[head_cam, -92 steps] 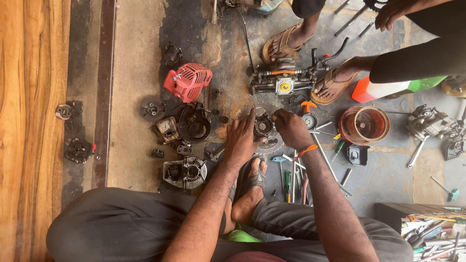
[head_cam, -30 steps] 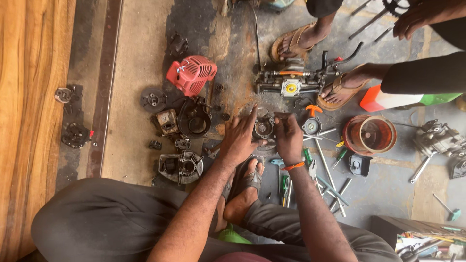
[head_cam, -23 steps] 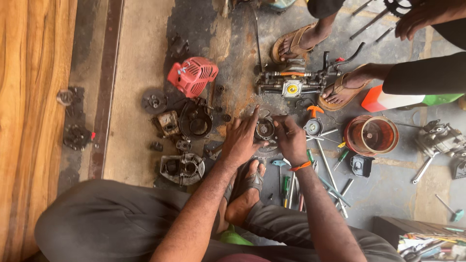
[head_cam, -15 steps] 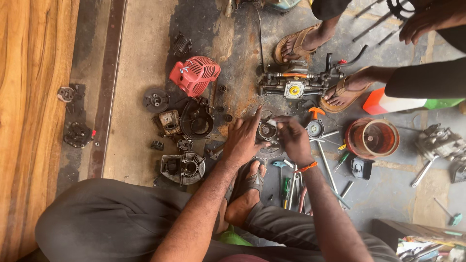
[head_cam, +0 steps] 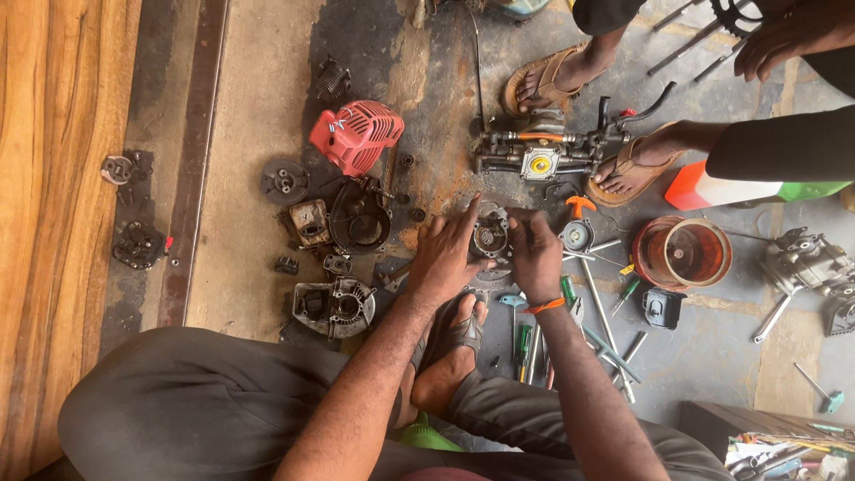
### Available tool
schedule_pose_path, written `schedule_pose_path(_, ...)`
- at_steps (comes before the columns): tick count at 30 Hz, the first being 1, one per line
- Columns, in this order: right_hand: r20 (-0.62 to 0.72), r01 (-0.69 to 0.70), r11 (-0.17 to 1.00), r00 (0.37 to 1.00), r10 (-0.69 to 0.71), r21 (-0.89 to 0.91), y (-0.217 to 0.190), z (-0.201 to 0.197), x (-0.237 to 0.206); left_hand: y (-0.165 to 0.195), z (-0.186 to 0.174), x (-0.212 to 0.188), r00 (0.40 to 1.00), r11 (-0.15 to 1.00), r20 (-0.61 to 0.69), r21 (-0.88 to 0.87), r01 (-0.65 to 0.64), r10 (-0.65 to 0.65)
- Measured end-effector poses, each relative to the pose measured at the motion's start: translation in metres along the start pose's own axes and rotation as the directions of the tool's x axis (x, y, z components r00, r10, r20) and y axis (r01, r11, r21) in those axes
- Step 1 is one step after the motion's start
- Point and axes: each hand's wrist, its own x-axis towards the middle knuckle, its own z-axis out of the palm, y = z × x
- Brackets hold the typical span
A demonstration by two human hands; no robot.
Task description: The person sits on the floor and uses a screwdriver to work on a circular engine component, likely a stator or flywheel housing. Another person assists by holding the part steady. The task involves disassembly or adjustment of internal engine parts.
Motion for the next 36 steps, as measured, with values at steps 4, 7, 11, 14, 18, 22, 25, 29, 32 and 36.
schedule_pose_path(4,0.044,0.088,0.995,0.995,-0.086,-0.036,-0.001,-0.001,-0.003,-0.002,0.003,-0.001,1.000,1.000,-0.004,-0.021,0.013,-0.013)
schedule_pose_path(7,0.101,0.268,0.963,0.959,-0.265,-0.015,-0.003,-0.008,-0.006,-0.003,0.005,-0.002,0.996,0.999,-0.078,0.029,-0.042,0.044)
schedule_pose_path(11,0.149,0.086,0.995,0.985,-0.092,0.045,-0.007,-0.009,-0.011,-0.004,0.006,-0.001,0.999,0.999,0.014,-0.020,0.032,-0.032)
schedule_pose_path(14,0.111,0.013,0.988,0.993,-0.030,0.155,-0.006,-0.004,-0.008,-0.004,0.003,-0.002,0.993,0.998,-0.097,-0.008,-0.070,0.068)
schedule_pose_path(18,0.029,0.154,0.987,0.987,-0.156,0.047,-0.003,-0.002,-0.003,-0.002,0.000,-0.004,1.000,0.999,-0.008,-0.044,0.007,-0.007)
schedule_pose_path(22,-0.024,0.112,0.994,0.993,-0.112,-0.005,-0.005,0.002,-0.006,-0.001,-0.001,-0.004,0.995,0.998,-0.088,-0.031,-0.056,0.053)
schedule_pose_path(25,-0.104,0.045,0.998,0.993,-0.049,-0.039,-0.009,0.009,-0.011,-0.001,-0.001,-0.003,0.999,0.999,-0.037,-0.039,-0.025,0.024)
schedule_pose_path(29,-0.137,0.059,0.998,0.989,-0.060,-0.016,-0.014,0.014,-0.015,-0.002,0.000,-0.001,1.000,1.000,0.016,-0.014,0.013,-0.013)
schedule_pose_path(32,-0.154,0.057,0.997,0.986,-0.065,-0.055,-0.018,0.015,-0.016,-0.002,0.002,-0.001,0.999,1.000,-0.037,-0.013,-0.023,0.023)
schedule_pose_path(36,-0.163,0.135,0.985,0.975,-0.151,-0.106,-0.020,0.013,-0.016,-0.002,0.005,0.000,0.999,0.999,0.032,-0.009,0.031,-0.031)
